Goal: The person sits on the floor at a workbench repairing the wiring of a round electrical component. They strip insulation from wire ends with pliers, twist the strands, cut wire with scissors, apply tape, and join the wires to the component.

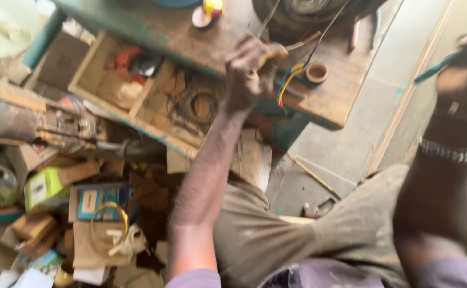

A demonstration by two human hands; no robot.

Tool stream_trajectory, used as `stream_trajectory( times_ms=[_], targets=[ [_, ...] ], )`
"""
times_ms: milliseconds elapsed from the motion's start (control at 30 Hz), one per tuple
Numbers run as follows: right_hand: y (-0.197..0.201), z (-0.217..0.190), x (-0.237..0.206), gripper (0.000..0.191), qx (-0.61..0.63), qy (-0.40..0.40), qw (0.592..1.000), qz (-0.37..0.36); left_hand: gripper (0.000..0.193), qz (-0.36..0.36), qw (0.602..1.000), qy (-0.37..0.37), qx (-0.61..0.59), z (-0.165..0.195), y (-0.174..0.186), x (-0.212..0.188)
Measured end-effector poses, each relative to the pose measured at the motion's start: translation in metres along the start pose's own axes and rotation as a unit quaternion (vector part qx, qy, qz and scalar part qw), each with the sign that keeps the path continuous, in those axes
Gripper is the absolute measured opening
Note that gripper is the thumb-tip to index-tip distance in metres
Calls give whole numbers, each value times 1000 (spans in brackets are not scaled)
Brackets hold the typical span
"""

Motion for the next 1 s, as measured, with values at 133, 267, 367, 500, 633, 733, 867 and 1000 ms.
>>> stream_trajectory(
  times_ms=[133,267,367,500,633,733,867,1000],
  targets=[
    [-1,32,-26,34,-74,29,996,-33,6,-3,989,101,-108,8,-16,6],
    [-42,64,-53,40,-125,27,979,-160,6,-8,981,155,-118,16,-14,-1],
    [-63,70,-50,35,-251,63,955,-148,7,32,957,215,-192,13,-3,-7],
    [-61,73,-30,23,-486,88,867,-62,18,119,923,223,-289,6,14,-5],
    [-43,78,-13,17,-562,58,824,-38,23,138,985,84,-54,12,18,8],
    [-30,77,-9,19,-524,17,847,-84,25,172,979,97,-43,16,17,7],
    [-24,77,-11,26,-430,-55,898,-74,24,238,950,131,-154,21,22,2],
    [-43,80,-17,21,-261,-72,962,-20,32,283,934,121,-183,30,29,10]
  ],
)
Point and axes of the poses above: each hand's wrist, its own x-axis towards the middle knuckle, its own y-axis out of the back of the hand, z = x × y, the point moved 3 cm from there along x, towards the middle knuckle, and after that the axes turned 11 degrees about -y, right-handed, at the moved point
